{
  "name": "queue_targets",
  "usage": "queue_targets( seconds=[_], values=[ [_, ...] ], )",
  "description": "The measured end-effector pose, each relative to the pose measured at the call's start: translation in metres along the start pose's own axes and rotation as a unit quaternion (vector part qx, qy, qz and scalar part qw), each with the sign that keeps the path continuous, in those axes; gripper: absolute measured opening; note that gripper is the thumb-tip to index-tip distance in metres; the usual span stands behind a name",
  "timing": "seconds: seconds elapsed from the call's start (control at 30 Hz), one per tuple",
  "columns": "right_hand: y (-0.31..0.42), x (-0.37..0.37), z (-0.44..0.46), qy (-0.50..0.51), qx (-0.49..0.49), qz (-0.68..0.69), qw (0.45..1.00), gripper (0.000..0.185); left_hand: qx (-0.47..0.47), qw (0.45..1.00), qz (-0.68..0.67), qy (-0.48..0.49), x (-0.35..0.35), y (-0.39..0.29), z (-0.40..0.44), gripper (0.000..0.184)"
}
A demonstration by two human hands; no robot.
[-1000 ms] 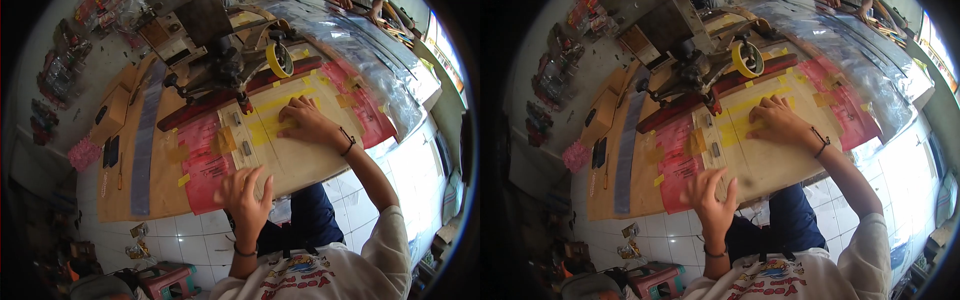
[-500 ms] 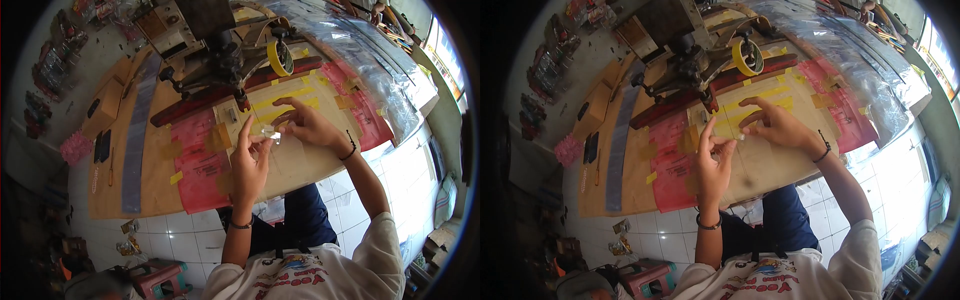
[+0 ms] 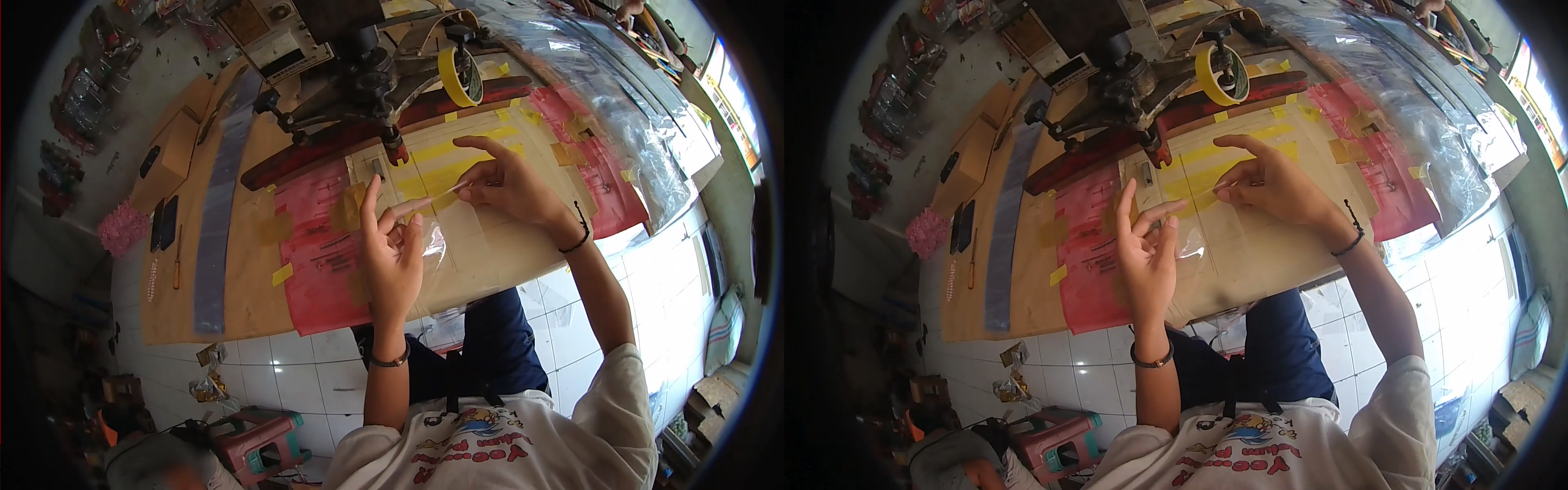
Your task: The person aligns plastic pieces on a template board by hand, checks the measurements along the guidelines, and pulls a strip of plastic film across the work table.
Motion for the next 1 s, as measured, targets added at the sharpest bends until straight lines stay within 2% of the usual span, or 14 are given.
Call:
queue_targets(
  seconds=[0.2,0.4,0.47,0.57,0.7,0.8,0.9,1.0],
  values=[
    [-0.006,0.002,0.001,0.049,-0.067,-0.042,0.996,0.065,-0.036,0.999,-0.018,0.011,-0.002,-0.004,-0.001,0.063],
    [0.005,0.003,-0.001,0.001,-0.085,-0.011,0.996,0.066,-0.012,0.999,-0.047,0.006,-0.001,-0.007,-0.002,0.059],
    [0.004,0.004,-0.002,-0.013,-0.129,-0.01,0.992,0.058,-0.005,0.998,-0.063,-0.001,0.0,-0.009,-0.003,0.056],
    [-0.003,-0.001,0.0,0.012,-0.183,-0.075,0.98,0.04,-0.034,0.999,-0.028,0.02,-0.003,-0.006,0.0,0.042],
    [-0.004,0.003,-0.002,0.025,-0.246,-0.127,0.961,0.022,-0.012,0.998,-0.057,0.024,-0.003,-0.001,-0.001,0.02],
    [-0.004,0.001,-0.003,0.042,-0.226,-0.102,0.968,0.022,-0.009,0.998,-0.062,0.026,-0.004,0.0,-0.003,0.011],
    [0.002,0.003,-0.006,0.013,-0.147,-0.06,0.987,0.019,-0.04,0.995,-0.084,0.041,-0.005,0.006,-0.001,0.008],
    [-0.003,-0.001,-0.004,0.024,-0.171,-0.068,0.983,0.023,-0.044,0.99,-0.118,0.058,-0.006,0.013,0.0,0.012]
  ],
)
Point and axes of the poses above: each hand's wrist, its own z-axis towards the middle knuckle, its own x-axis out of the palm, y = z × x, the point moved 3 cm from there along z, towards the middle knuckle, and after that the axes turned 6 degrees about -x, right-handed, at the moved point
